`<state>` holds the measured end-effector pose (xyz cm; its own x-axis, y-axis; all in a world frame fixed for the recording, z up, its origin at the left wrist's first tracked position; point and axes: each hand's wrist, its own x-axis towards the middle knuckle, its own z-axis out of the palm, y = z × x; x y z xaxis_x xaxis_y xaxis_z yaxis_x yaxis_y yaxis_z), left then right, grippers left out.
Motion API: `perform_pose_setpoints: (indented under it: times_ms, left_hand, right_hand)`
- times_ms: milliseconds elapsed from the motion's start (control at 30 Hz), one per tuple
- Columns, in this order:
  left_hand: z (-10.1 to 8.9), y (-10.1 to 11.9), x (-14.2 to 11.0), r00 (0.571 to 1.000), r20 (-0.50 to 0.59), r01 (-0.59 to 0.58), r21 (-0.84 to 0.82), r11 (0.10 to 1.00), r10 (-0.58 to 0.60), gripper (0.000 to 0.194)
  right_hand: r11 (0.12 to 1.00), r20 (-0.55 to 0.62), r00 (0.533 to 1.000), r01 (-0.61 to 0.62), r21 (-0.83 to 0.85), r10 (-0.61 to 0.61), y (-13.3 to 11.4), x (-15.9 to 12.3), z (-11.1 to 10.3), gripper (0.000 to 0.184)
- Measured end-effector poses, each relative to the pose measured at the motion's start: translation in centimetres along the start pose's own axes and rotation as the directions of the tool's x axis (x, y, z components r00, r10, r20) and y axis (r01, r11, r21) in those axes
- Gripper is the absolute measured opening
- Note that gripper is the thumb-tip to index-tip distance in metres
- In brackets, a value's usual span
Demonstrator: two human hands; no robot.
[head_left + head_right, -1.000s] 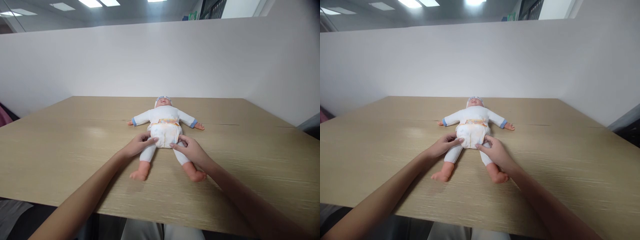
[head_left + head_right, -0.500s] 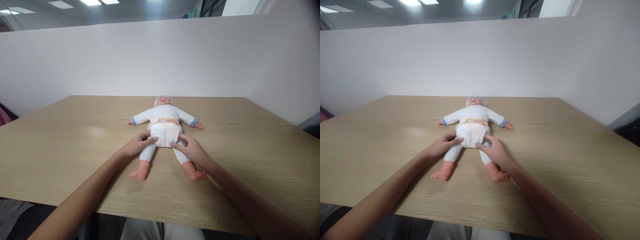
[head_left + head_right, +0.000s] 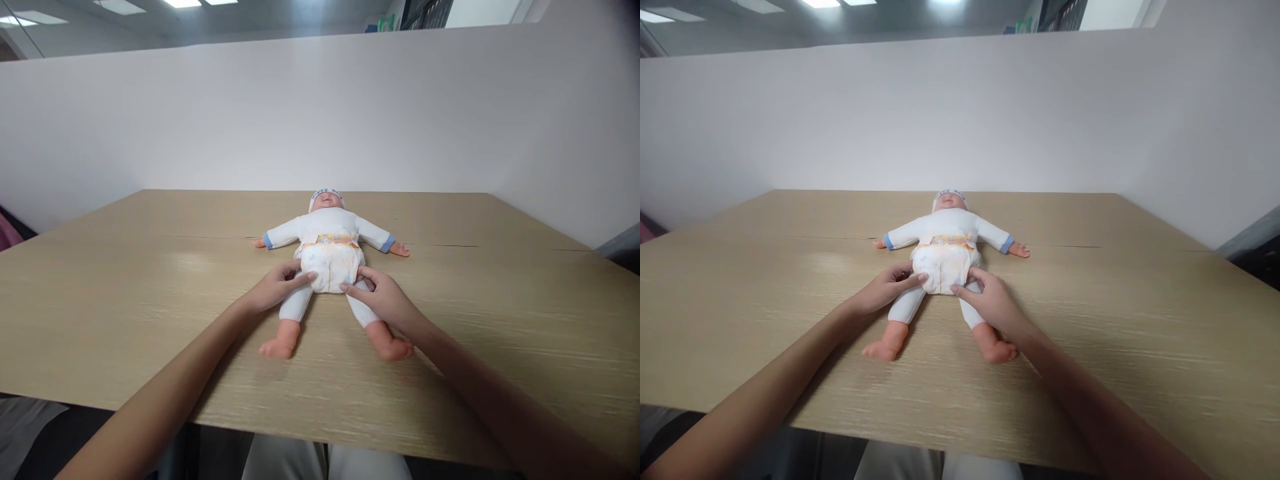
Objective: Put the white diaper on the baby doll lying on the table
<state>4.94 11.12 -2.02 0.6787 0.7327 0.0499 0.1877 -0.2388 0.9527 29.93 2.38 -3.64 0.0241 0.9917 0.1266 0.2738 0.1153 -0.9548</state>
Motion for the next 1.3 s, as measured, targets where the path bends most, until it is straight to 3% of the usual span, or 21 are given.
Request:
perform_pose_setpoints:
  times_ms: [300, 433, 567, 767, 867, 967, 1033, 1067, 1100, 1167, 1300]
  left_hand:
    - [-0.1, -0.1, 0.0, 0.999, 0.027, 0.028, -0.068, 0.997, -0.026, 0.045]
    - [0.1, -0.5, 0.0, 0.999, -0.005, 0.043, -0.199, 0.979, -0.045, 0.045]
    - [0.6, -1.0, 0.1, 0.993, -0.104, 0.024, -0.342, 0.939, -0.063, 0.047]
    - [1.4, -0.9, -0.5, 0.962, -0.252, 0.019, -0.336, 0.942, -0.109, 0.046]
    - [0.5, -1.6, -0.7, 0.931, -0.362, -0.014, -0.16, 0.987, -0.046, 0.042]
    - [-2.2, -3.0, 0.5, 0.857, -0.502, -0.032, 0.177, 0.984, 0.118, 0.04]
    - [-4.8, -4.1, 2.3, 0.792, -0.525, -0.042, 0.461, 0.887, 0.311, 0.037]
    - [-6.1, -4.5, 3.4, 0.772, -0.487, -0.044, 0.599, 0.799, 0.408, 0.039]
    - [-7.3, -5.0, 4.5, 0.772, -0.426, -0.043, 0.705, 0.708, 0.471, 0.043]
    - [-9.3, -5.7, 6.5, 0.812, -0.33, -0.026, 0.803, 0.595, 0.481, 0.053]
    - [-10.8, -6.6, 8.8, 0.874, -0.32, 0.075, 0.833, 0.549, 0.367, 0.066]
  right_hand:
    - [0.998, -0.045, 0.999, 0.018, -0.056, -0.021, 0.9, 0.0, 0.3, 0.027]
    - [0.961, -0.139, 0.989, 0.003, -0.277, -0.043, 0.3, -0.5, 0.3, 0.028]
    - [0.865, -0.263, 0.954, -0.008, -0.501, -0.143, -0.4, -1.5, 0.8, 0.03]
    - [0.728, -0.264, 0.878, 0.128, -0.674, -0.399, 0.7, -1.9, 0.4, 0.035]
    - [0.666, -0.273, 0.825, 0.159, -0.728, -0.495, 2.3, -0.5, -1.6, 0.033]
    - [0.521, -0.24, 0.743, 0.168, -0.837, -0.625, 4.7, 2.7, -4.8, 0.037]
    - [0.416, -0.184, 0.744, 0.137, -0.899, -0.643, 6.3, 5.6, -6.9, 0.049]
    - [0.384, -0.156, 0.757, 0.134, -0.914, -0.635, 7.0, 7.0, -7.8, 0.054]
    - [0.372, -0.149, 0.763, 0.127, -0.919, -0.629, 7.6, 8.4, -8.5, 0.059]
    - [0.391, -0.153, 0.793, 0.113, -0.914, -0.589, 8.5, 10.6, -9.7, 0.065]
    - [0.465, -0.098, 0.884, 0.143, -0.874, -0.457, 9.2, 12.2, -10.6, 0.058]
